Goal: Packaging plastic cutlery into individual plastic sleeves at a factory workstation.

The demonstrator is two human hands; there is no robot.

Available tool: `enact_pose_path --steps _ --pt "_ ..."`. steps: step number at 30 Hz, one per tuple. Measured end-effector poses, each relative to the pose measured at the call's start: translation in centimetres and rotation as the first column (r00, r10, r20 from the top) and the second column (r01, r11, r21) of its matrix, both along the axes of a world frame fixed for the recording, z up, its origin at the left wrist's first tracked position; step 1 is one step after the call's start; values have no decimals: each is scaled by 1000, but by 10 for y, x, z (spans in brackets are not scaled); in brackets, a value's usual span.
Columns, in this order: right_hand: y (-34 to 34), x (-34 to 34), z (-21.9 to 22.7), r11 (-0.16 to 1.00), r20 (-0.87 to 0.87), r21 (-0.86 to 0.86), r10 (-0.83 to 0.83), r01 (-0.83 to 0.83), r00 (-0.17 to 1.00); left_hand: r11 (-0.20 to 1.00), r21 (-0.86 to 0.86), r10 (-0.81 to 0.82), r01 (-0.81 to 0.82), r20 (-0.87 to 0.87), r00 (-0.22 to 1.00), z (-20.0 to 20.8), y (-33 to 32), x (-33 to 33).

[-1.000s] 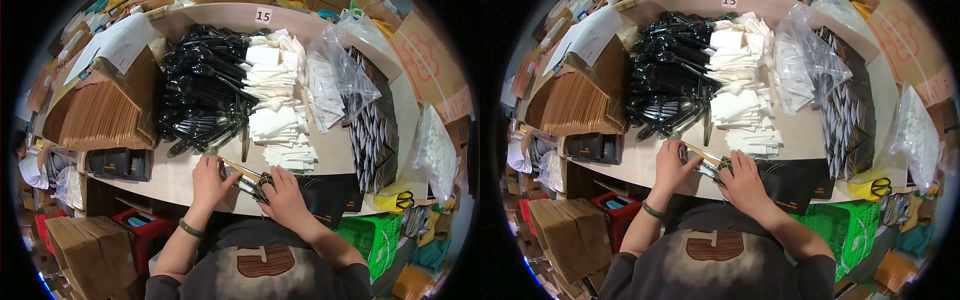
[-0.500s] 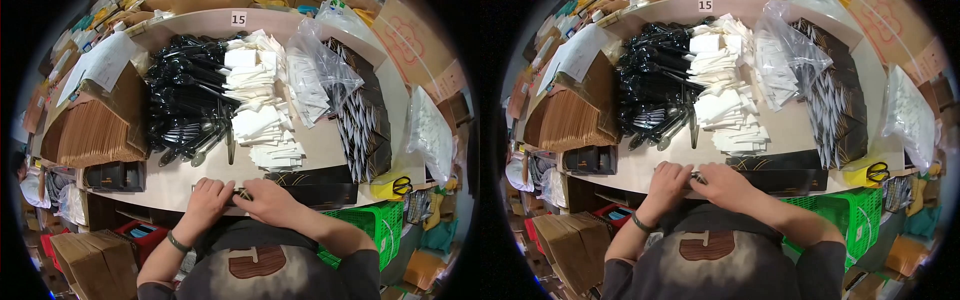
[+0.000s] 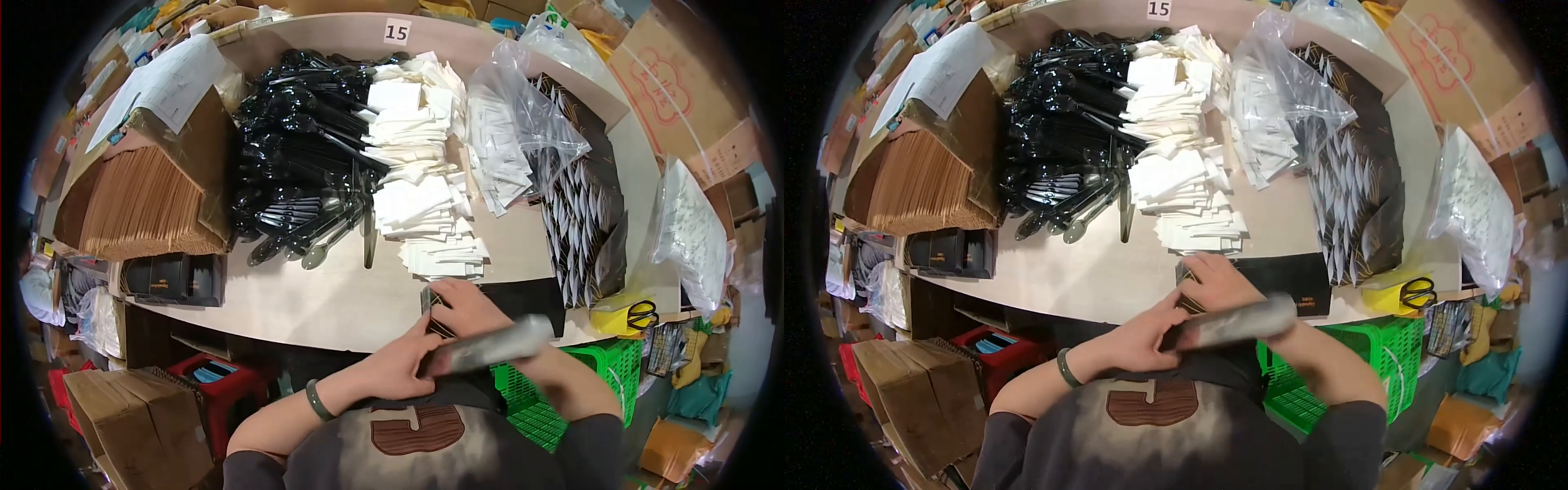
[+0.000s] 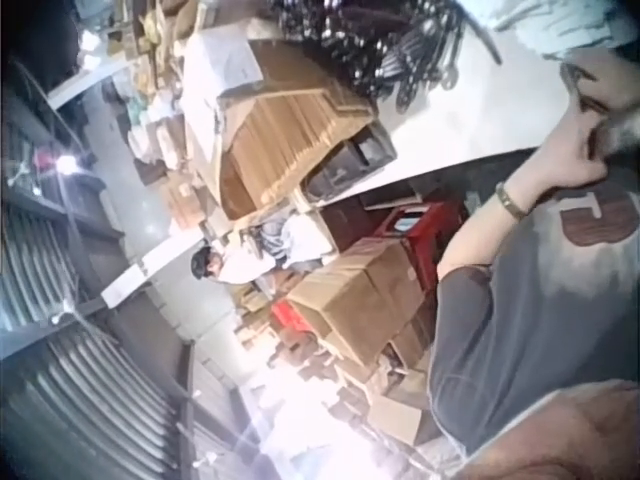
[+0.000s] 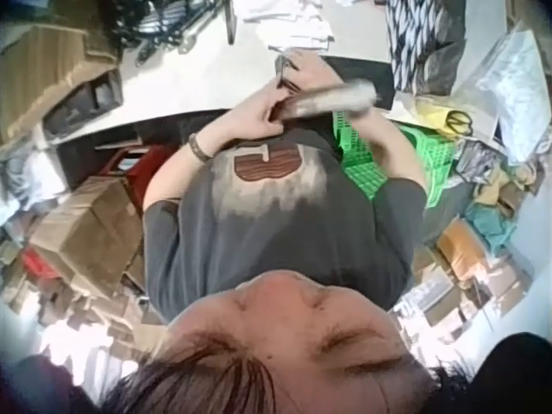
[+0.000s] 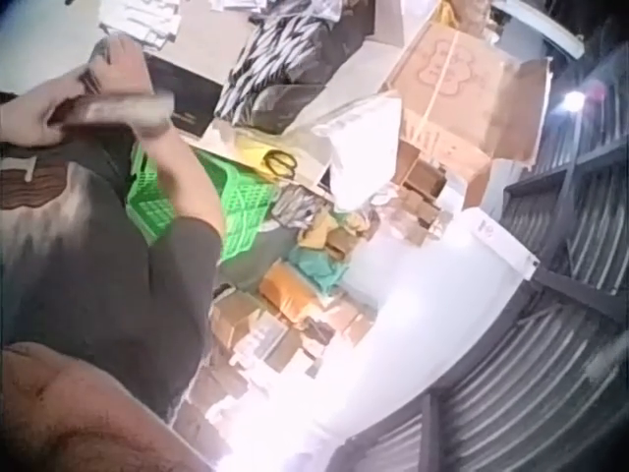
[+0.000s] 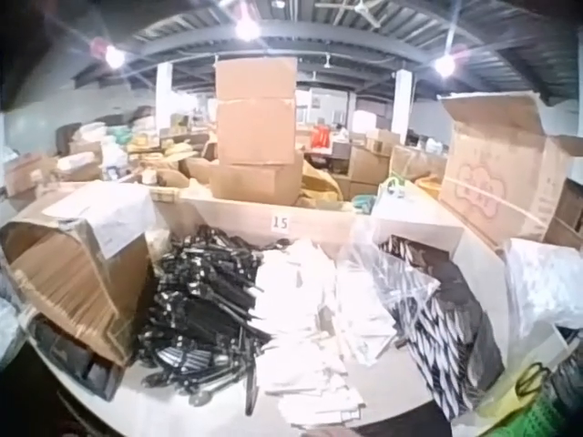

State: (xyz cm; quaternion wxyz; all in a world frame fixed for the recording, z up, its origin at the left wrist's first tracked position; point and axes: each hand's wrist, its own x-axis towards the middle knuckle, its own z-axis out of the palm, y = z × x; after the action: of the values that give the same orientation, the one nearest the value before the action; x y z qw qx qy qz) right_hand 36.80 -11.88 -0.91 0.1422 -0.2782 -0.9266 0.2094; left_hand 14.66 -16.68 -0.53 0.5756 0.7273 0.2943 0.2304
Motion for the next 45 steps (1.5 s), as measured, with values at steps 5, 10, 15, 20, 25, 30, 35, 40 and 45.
enact_pose_path --steps 5,10,15,20,25,30,35,40,45 --pt "-20 -20 11 907 6 185 -387 379 922 918 -180 253 -354 -422 871 2 7 -49" --pt "-24 -46 -1 773 303 -125 -567 622 766 791 377 612 -482 -486 624 -25 -8 -72" --pt "-24 -43 -15 762 176 -101 -619 640 765 878 394 457 -271 -525 718 -16 -16 -91" --pt "-33 -72 -20 816 73 -202 -538 541 840 927 372 285 -52 -604 745 -2 11 -66" --pt "-6 -2 35 991 -49 41 -128 130 990 810 585 243 -44 -266 933 -5 39 1" --pt "2 46 18 991 219 38 -135 130 966 818 560 174 130 -456 873 -11 56 31" --pt "95 44 33 732 138 -263 -616 628 776 827 549 181 122 -466 866 -15 47 2" --pt "187 110 -53 626 43 320 -759 711 649 753 647 145 120 -340 929 -11 54 2" --pt "147 93 -36 696 210 396 -704 599 679 758 590 544 -278 -336 769 -17 46 -86"
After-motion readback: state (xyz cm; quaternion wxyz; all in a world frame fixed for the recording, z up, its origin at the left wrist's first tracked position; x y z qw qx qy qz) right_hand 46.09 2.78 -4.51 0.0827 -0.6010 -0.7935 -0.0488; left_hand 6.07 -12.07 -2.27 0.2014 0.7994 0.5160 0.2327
